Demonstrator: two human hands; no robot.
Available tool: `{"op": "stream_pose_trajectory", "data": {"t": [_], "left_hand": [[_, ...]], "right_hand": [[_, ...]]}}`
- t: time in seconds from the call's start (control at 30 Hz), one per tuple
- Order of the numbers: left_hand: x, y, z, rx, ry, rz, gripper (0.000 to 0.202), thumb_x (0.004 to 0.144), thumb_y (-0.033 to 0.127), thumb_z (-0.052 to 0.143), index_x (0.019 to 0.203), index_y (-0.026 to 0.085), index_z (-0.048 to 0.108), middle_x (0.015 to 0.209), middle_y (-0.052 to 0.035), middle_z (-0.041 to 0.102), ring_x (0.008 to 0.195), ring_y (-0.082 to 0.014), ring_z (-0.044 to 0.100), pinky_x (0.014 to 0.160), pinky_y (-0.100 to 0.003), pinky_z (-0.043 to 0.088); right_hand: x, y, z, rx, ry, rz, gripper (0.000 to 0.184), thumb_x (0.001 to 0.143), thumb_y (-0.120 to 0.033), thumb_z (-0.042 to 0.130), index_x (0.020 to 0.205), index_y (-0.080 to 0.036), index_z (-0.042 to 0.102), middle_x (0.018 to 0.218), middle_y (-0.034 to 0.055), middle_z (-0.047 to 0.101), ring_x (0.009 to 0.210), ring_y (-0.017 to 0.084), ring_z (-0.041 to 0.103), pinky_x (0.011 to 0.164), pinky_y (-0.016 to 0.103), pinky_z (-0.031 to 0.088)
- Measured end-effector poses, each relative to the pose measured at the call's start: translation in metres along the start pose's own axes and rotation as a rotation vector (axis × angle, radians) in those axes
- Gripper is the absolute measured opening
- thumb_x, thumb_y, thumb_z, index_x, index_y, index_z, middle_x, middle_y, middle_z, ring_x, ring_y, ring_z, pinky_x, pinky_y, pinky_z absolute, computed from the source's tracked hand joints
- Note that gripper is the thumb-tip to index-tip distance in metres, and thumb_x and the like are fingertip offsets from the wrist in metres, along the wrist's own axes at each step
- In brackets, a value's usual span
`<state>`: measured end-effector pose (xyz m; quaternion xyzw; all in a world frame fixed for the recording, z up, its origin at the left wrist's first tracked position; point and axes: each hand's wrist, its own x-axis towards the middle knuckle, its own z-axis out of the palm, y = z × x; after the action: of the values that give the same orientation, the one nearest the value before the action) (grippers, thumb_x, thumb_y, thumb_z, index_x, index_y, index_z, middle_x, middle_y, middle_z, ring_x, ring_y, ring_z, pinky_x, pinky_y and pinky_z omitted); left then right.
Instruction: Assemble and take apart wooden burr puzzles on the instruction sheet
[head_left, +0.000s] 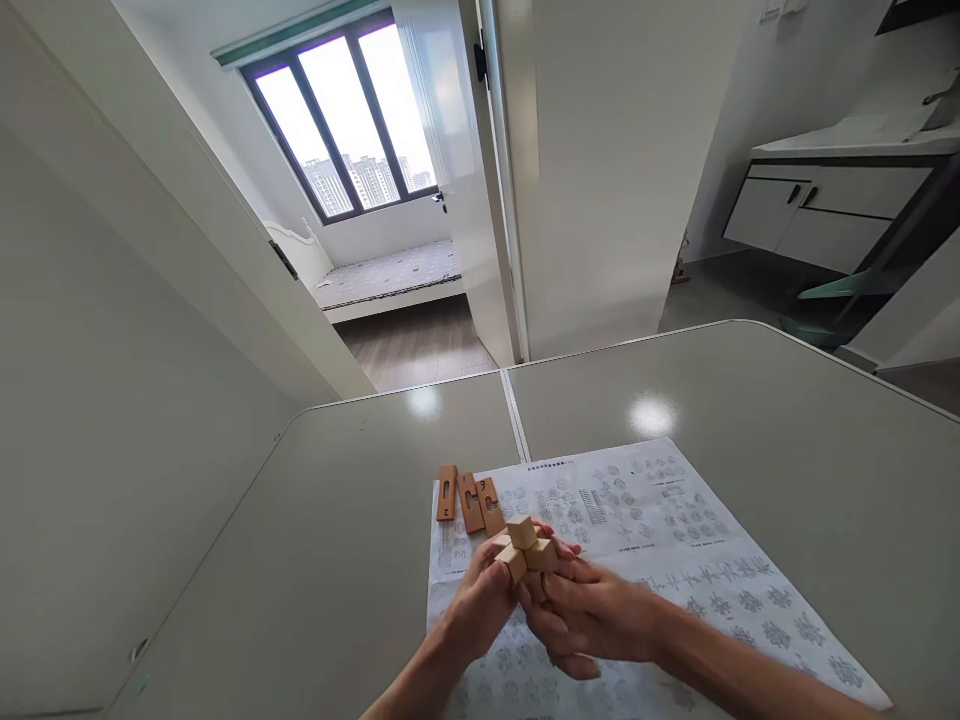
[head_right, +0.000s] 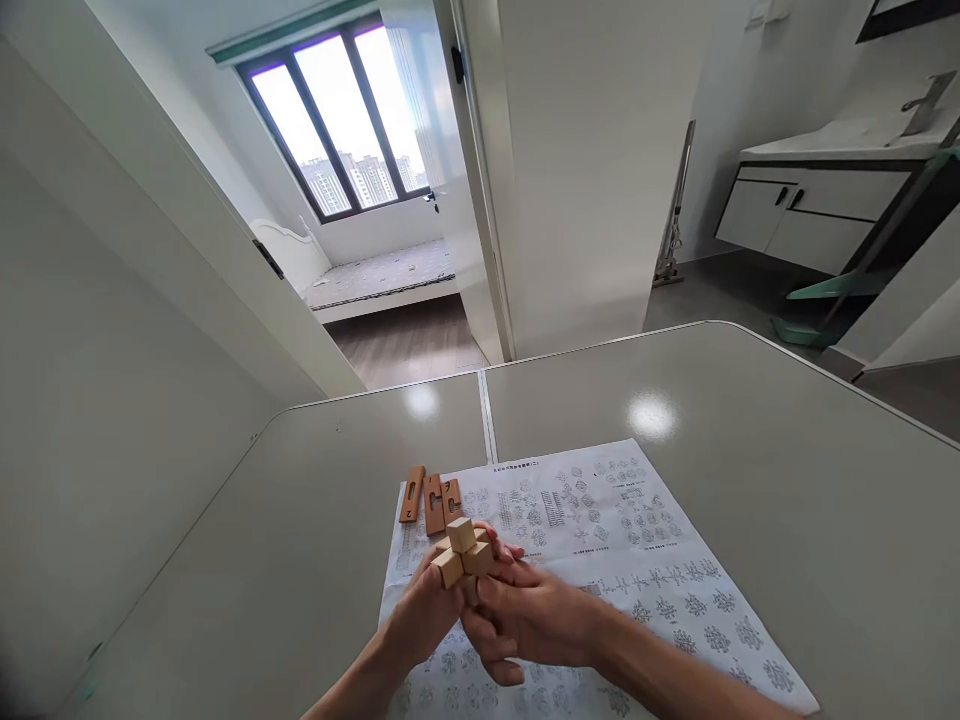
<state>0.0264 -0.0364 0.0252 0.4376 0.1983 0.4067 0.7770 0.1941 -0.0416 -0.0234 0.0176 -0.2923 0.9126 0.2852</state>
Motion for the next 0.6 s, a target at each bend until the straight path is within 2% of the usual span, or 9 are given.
{"op": "stream_pose_trajectory", "data": {"t": [0.13,0.43,0.6], "left_hand": [[0.0006,0.0046,0.0031,0.024,-0.018,-0.022,0.066,0.079,0.065,0.079,0.122,0.015,0.072,0.116,-0.0153,0.072,0.129,-0.0379,0.06,0.115,-0.049,0.043],[-0.0008,0.001,0.0013,0.0,-0.024,-0.021,0.068,0.078,0.064,0.08,0.122,0.014,0.072,0.107,-0.0156,0.074,0.119,-0.0387,0.066,0.108,-0.052,0.048],[0.0002,0.003,0.0013,-0.003,-0.029,-0.055,0.068,0.075,0.066,0.081,0.116,0.013,0.073,0.105,-0.0165,0.074,0.116,-0.0388,0.066,0.107,-0.052,0.048]], "right_hand": [[0.001,0.0013,0.0019,0.018,-0.077,0.0,0.032,0.101,-0.048,0.065,0.109,-0.017,0.062,0.073,-0.0035,0.049,0.052,0.009,0.037,0.048,0.021,0.041],[0.0003,0.0059,-0.0011,0.022,-0.091,0.045,0.041,0.097,-0.056,0.069,0.111,-0.018,0.06,0.072,-0.0046,0.05,0.052,0.009,0.041,0.052,0.022,0.038],[0.002,0.005,0.0011,0.036,-0.126,0.038,0.04,0.097,-0.053,0.069,0.112,-0.017,0.061,0.071,-0.0037,0.053,0.05,0.009,0.043,0.051,0.022,0.039]]}}
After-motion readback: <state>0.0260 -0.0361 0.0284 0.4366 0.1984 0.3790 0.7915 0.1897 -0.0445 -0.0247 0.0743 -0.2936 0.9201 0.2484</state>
